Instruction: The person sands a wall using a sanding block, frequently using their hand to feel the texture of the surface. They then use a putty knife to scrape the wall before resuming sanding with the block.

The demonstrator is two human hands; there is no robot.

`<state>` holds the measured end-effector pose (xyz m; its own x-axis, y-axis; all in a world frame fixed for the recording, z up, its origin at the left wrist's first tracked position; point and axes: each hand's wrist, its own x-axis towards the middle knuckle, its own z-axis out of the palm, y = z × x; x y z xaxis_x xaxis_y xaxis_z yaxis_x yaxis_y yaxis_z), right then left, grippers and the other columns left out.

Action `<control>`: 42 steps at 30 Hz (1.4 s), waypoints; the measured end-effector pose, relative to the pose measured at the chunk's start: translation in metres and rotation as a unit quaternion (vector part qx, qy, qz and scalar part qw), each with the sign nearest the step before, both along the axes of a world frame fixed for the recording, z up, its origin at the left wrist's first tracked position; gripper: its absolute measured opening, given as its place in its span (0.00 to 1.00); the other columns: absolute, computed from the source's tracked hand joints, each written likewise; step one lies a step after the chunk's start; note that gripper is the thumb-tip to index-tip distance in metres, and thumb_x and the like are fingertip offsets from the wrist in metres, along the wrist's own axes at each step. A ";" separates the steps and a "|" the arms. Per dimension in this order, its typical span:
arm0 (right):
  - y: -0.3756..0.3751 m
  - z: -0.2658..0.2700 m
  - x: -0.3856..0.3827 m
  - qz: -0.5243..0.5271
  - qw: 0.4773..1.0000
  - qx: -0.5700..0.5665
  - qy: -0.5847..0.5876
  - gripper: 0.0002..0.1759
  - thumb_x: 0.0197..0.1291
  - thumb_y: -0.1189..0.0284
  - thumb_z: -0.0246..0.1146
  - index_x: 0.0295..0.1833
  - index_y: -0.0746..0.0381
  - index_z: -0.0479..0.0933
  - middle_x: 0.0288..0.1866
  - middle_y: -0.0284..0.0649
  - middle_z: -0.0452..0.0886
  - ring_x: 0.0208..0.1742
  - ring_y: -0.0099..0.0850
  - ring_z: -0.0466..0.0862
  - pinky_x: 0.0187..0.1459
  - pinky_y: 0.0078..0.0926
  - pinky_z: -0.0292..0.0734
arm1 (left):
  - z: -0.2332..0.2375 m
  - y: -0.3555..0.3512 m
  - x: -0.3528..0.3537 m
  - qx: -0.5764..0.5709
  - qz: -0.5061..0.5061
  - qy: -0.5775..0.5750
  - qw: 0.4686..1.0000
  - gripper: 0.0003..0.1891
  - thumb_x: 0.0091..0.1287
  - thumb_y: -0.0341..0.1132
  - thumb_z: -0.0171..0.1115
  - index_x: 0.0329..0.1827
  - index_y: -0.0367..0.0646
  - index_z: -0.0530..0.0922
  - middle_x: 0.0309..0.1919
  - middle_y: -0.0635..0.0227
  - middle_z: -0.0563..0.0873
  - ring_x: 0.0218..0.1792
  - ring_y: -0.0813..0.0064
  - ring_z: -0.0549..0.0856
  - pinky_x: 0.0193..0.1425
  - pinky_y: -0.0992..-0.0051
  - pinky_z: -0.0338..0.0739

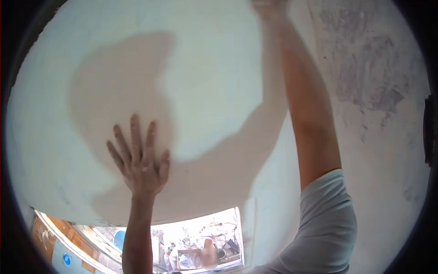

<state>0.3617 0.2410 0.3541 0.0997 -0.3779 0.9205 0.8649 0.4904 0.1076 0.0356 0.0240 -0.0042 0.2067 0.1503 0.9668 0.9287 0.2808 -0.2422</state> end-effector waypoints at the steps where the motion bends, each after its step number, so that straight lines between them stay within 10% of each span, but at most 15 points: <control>1: -0.012 -0.019 -0.035 0.002 0.998 0.011 -0.057 0.31 0.77 0.40 0.53 0.80 0.33 0.72 0.87 0.35 0.65 0.91 0.41 0.56 0.82 0.74 0.49 | 0.001 -0.001 -0.001 0.002 0.011 0.011 1.000 0.33 0.82 0.61 0.44 0.86 0.60 0.70 0.89 0.61 0.61 0.88 0.38 0.53 0.87 0.32 0.40; 4: -0.066 -0.130 -0.106 -0.049 0.946 0.057 -0.315 0.30 0.77 0.39 0.52 0.80 0.31 0.72 0.89 0.34 0.62 0.92 0.39 0.54 0.86 0.71 0.43 | 0.002 0.003 -0.009 0.010 0.014 0.034 0.999 0.35 0.83 0.62 0.41 0.86 0.55 0.69 0.89 0.59 0.60 0.89 0.39 0.52 0.87 0.33 0.40; 7: -0.062 -0.165 -0.084 0.056 0.949 0.032 -0.310 0.27 0.80 0.45 0.53 0.80 0.34 0.74 0.86 0.37 0.69 0.90 0.40 0.59 0.85 0.66 0.49 | -0.001 0.002 -0.009 0.007 0.021 0.025 0.999 0.34 0.82 0.63 0.43 0.86 0.62 0.70 0.89 0.62 0.62 0.88 0.38 0.54 0.87 0.31 0.42; 9: -0.010 -0.122 -0.025 -0.095 0.983 0.085 -0.133 0.31 0.76 0.44 0.57 0.80 0.38 0.72 0.85 0.32 0.69 0.88 0.40 0.62 0.80 0.62 0.62 | 0.001 0.004 -0.010 0.012 0.018 0.033 0.999 0.34 0.82 0.63 0.43 0.86 0.62 0.70 0.89 0.62 0.62 0.88 0.39 0.54 0.87 0.31 0.42; 16: 0.020 -0.125 0.040 -0.049 0.996 -0.043 0.068 0.32 0.78 0.46 0.53 0.82 0.42 0.71 0.87 0.37 0.66 0.87 0.42 0.63 0.82 0.66 0.56 | 0.000 0.006 -0.006 0.038 0.050 0.035 0.997 0.35 0.83 0.64 0.37 0.87 0.61 0.68 0.90 0.65 0.61 0.89 0.43 0.54 0.88 0.34 0.43; 23: -0.070 -0.264 -0.035 0.007 0.913 -0.031 -0.406 0.27 0.79 0.46 0.53 0.75 0.38 0.80 0.85 0.39 0.70 0.90 0.44 0.60 0.86 0.69 0.44 | -0.003 0.007 -0.007 0.041 0.030 0.043 0.998 0.33 0.82 0.61 0.46 0.87 0.65 0.68 0.90 0.68 0.60 0.89 0.43 0.55 0.87 0.32 0.45; 27: -0.019 -0.217 0.022 -0.051 0.981 -0.046 -0.180 0.28 0.79 0.50 0.57 0.77 0.48 0.79 0.87 0.42 0.67 0.88 0.45 0.62 0.84 0.66 0.52 | 0.000 0.003 -0.009 0.027 0.051 0.046 0.997 0.34 0.83 0.60 0.48 0.89 0.65 0.62 0.91 0.67 0.55 0.89 0.42 0.51 0.87 0.31 0.43; 30: 0.003 -0.232 0.025 0.119 0.991 0.021 0.050 0.32 0.78 0.45 0.55 0.81 0.43 0.74 0.86 0.47 0.68 0.89 0.46 0.60 0.82 0.70 0.52 | -0.001 -0.002 -0.008 0.001 0.053 0.043 0.998 0.35 0.83 0.59 0.51 0.91 0.65 0.58 0.92 0.66 0.51 0.89 0.40 0.48 0.87 0.29 0.43; 32: -0.018 -0.264 0.009 -0.052 0.992 -0.083 0.081 0.29 0.81 0.53 0.55 0.81 0.48 0.74 0.88 0.46 0.65 0.89 0.48 0.59 0.82 0.68 0.53 | 0.001 -0.003 0.000 -0.005 0.051 0.043 0.998 0.36 0.83 0.58 0.52 0.91 0.66 0.57 0.92 0.65 0.50 0.89 0.40 0.48 0.87 0.28 0.43; 36: -0.075 -0.390 -0.039 0.080 0.930 -0.149 -0.327 0.28 0.76 0.55 0.59 0.80 0.35 0.76 0.85 0.37 0.70 0.88 0.44 0.63 0.83 0.73 0.50 | 0.015 0.008 0.021 -0.005 0.064 0.000 0.998 0.35 0.83 0.56 0.52 0.91 0.69 0.57 0.92 0.69 0.51 0.89 0.43 0.50 0.85 0.25 0.45; 39: -0.070 -0.385 -0.008 0.058 0.895 -0.073 -0.436 0.26 0.75 0.52 0.60 0.76 0.37 0.79 0.85 0.37 0.70 0.87 0.42 0.65 0.84 0.71 0.51 | 0.026 0.025 0.018 0.035 0.043 0.029 0.998 0.33 0.84 0.58 0.50 0.90 0.70 0.58 0.92 0.72 0.53 0.89 0.49 0.54 0.85 0.25 0.46; 42: -0.025 -0.318 0.045 0.049 0.979 -0.078 -0.183 0.33 0.79 0.46 0.54 0.83 0.47 0.72 0.86 0.45 0.68 0.90 0.42 0.59 0.84 0.69 0.44 | 0.026 0.030 0.013 0.077 0.040 0.057 0.995 0.32 0.85 0.59 0.47 0.90 0.71 0.60 0.91 0.74 0.57 0.89 0.53 0.58 0.85 0.28 0.49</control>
<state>0.4064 0.2165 0.0361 -0.2195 -0.2344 0.9470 0.7300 0.6045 0.3188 0.0481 0.0543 0.0216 0.3101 0.0231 0.9504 0.8710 0.3938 -0.2938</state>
